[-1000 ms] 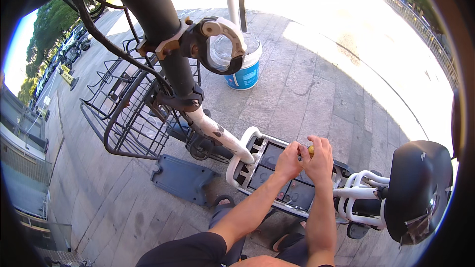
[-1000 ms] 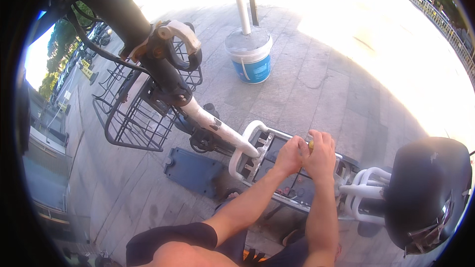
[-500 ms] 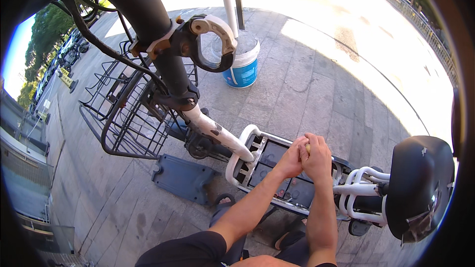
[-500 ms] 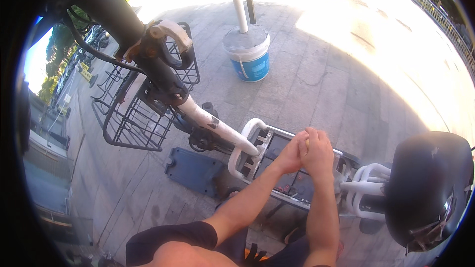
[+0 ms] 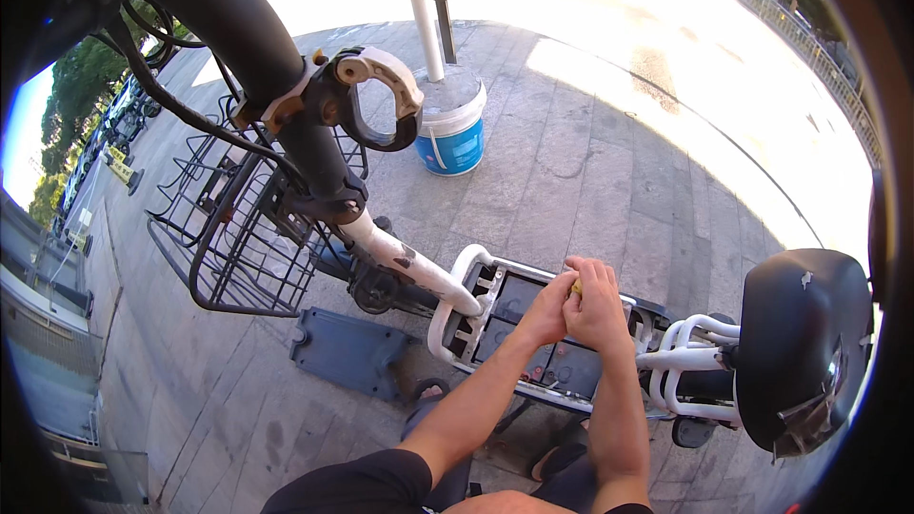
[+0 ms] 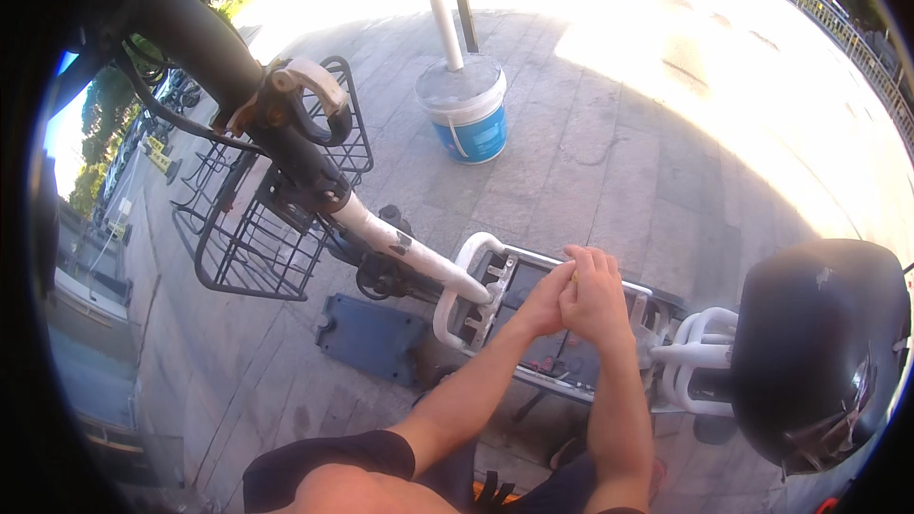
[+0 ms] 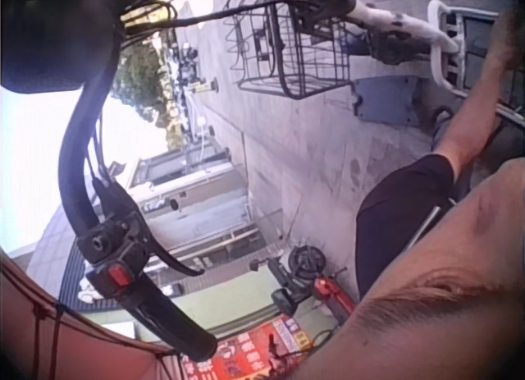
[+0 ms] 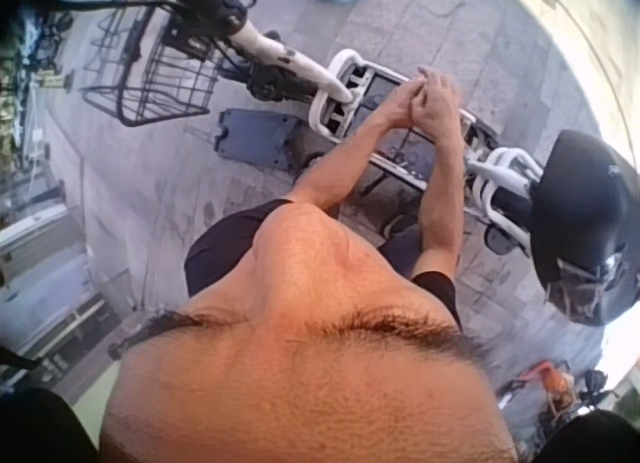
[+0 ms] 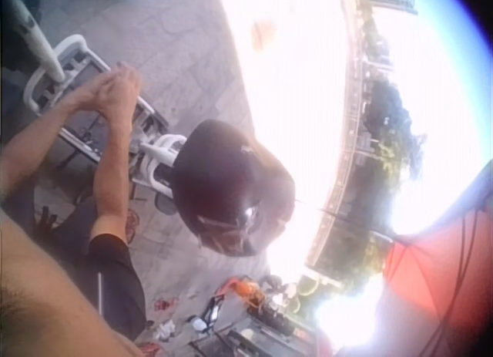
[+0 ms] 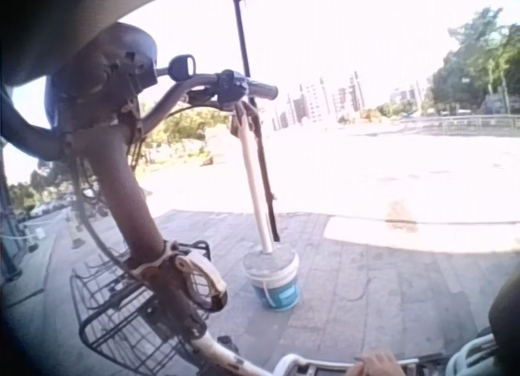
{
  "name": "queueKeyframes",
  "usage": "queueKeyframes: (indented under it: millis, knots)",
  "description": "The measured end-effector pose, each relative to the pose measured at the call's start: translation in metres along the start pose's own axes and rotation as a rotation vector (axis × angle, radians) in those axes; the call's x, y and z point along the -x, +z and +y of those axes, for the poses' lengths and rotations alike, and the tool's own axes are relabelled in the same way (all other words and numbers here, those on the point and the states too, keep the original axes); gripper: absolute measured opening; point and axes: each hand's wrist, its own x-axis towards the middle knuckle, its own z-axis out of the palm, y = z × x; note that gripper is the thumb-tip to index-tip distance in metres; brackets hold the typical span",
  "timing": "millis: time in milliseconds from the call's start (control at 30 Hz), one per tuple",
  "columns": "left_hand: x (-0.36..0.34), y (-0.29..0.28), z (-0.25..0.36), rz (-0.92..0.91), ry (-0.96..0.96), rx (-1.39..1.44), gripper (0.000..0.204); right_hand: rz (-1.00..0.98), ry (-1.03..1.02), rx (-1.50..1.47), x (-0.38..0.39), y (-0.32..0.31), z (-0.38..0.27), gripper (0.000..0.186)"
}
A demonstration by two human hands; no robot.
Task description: The person sits on a small stool and uses a screwdriver to tighten screws on the battery terminals of an electric scooter. They repeatedly adjust the screwdriver and reposition their hands to secure the connections.
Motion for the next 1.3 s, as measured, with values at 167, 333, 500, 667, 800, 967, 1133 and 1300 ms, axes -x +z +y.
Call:
queueKeyframes:
  millis: [167,333,500,667,800,967,1133,1300]
  knots:
    - [0.006,-0.001,0.007,0.229,-0.093,-0.532,0.024,-0.055,0.344,0.009,0.003,0.001,-0.006,0.043]
    - [-0.001,0.003,0.001,0.192,0.207,-0.155,0.035,-0.053,0.180,-0.081,0.001,0.002,-0.002,0.041]
    - [0.006,-0.007,0.000,0.166,-0.124,-0.397,0.036,0.040,0.016,0.018,0.007,0.006,-0.001,0.036]
    - [-0.003,0.000,-0.003,0.153,0.109,-0.143,0.042,-0.046,0.307,-0.163,0.004,0.009,-0.001,0.035]
    - [0.003,-0.003,-0.002,0.071,-0.035,-0.042,0.043,0.016,-0.012,0.014,0.006,0.006,0.000,0.035]
    - [0.008,-0.007,-0.002,0.101,-0.130,-0.495,0.041,-0.013,0.127,0.017,0.009,0.007,-0.001,0.037]
    - [0.001,0.000,-0.008,0.066,-0.003,0.151,0.034,0.003,-0.005,-0.245,0.005,0.007,-0.002,0.036]
    - [0.008,-0.008,-0.007,0.129,-0.126,-0.389,0.038,-0.113,0.211,-0.118,0.008,0.002,-0.007,0.035]
